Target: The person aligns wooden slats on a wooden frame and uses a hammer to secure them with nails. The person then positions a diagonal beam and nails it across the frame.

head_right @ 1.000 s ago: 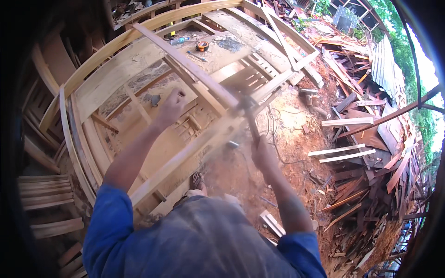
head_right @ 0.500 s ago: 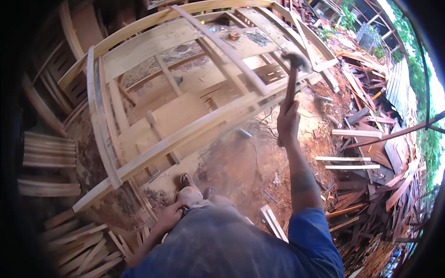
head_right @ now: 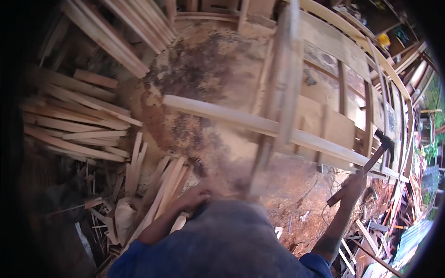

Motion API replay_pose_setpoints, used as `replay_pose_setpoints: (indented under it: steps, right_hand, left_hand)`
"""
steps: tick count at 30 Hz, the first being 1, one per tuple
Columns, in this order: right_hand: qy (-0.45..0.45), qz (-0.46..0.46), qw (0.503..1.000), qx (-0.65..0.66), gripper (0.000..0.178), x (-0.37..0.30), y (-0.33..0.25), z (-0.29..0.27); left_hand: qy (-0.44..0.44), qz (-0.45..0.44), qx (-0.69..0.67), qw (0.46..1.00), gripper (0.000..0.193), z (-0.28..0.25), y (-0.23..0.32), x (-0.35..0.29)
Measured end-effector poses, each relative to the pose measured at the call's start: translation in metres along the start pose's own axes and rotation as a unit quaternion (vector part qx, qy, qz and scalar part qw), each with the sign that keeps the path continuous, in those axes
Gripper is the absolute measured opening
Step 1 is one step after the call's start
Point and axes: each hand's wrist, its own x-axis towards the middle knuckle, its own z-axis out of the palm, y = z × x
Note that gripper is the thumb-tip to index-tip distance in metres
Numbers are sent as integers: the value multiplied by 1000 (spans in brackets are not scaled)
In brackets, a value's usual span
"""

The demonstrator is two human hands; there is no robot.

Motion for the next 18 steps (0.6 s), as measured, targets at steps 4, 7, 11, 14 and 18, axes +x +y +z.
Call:
replay_pose_setpoints:
  steps: [4, 7, 11, 14, 18]
  right_hand:
    - [-97, 35, 985, 137, 28, -90, -77, 147]
    - [-161, 75, 969, 170, 26, -135, -102, 220]
    - [-206, 75, 958, 184, 26, -181, -146, 313]
    - [-228, 65, 955, 177, 24, -182, -170, 376]
    - [-275, 144, 912, 268, 19, -176, -197, 485]
  left_hand:
    - [161, -238, -271, 919, 13, -90, -242, -86]
    - [302, -456, -334, 768, 11, -140, -335, -178]
    - [170, -558, -176, 793, 10, -244, -384, -230]
    - [213, -444, -122, 862, 19, -367, -345, -181]
    - [260, -271, -4, 927, 27, -525, -259, -49]
